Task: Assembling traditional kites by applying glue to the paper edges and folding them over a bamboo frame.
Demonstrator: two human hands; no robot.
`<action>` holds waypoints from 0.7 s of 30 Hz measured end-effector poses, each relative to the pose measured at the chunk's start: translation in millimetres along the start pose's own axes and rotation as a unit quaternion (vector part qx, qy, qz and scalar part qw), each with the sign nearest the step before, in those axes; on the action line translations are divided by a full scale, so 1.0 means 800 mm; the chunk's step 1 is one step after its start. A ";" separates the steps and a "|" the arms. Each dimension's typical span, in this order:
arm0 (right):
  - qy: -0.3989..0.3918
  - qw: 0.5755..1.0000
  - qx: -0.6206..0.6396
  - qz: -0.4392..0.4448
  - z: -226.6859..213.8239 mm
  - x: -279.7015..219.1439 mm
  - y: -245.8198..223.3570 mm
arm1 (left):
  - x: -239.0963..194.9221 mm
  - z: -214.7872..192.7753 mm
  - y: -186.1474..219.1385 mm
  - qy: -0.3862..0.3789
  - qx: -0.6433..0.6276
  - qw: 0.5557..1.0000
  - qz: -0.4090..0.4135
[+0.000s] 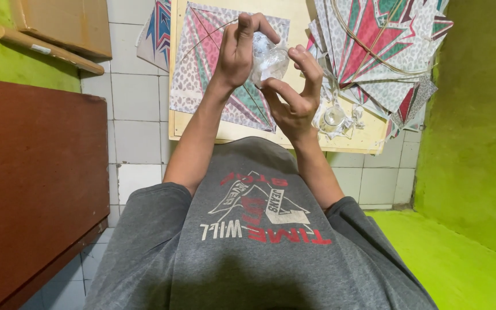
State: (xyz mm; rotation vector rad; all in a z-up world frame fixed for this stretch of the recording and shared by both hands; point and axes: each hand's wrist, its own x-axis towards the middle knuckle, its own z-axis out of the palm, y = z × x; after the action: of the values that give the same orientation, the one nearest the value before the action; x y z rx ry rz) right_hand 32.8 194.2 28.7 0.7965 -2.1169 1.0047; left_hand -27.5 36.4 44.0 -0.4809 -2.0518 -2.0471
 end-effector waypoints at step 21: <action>-0.053 0.994 -0.023 0.097 -0.047 -0.012 0.017 | 0.004 0.041 0.013 0.003 0.000 1.000 0.001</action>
State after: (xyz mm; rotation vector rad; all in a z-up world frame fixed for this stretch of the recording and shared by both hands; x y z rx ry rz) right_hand 39.3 234.5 34.2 0.6442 -2.3364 1.0289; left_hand -24.2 69.0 54.5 -0.4762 -2.0479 -2.0452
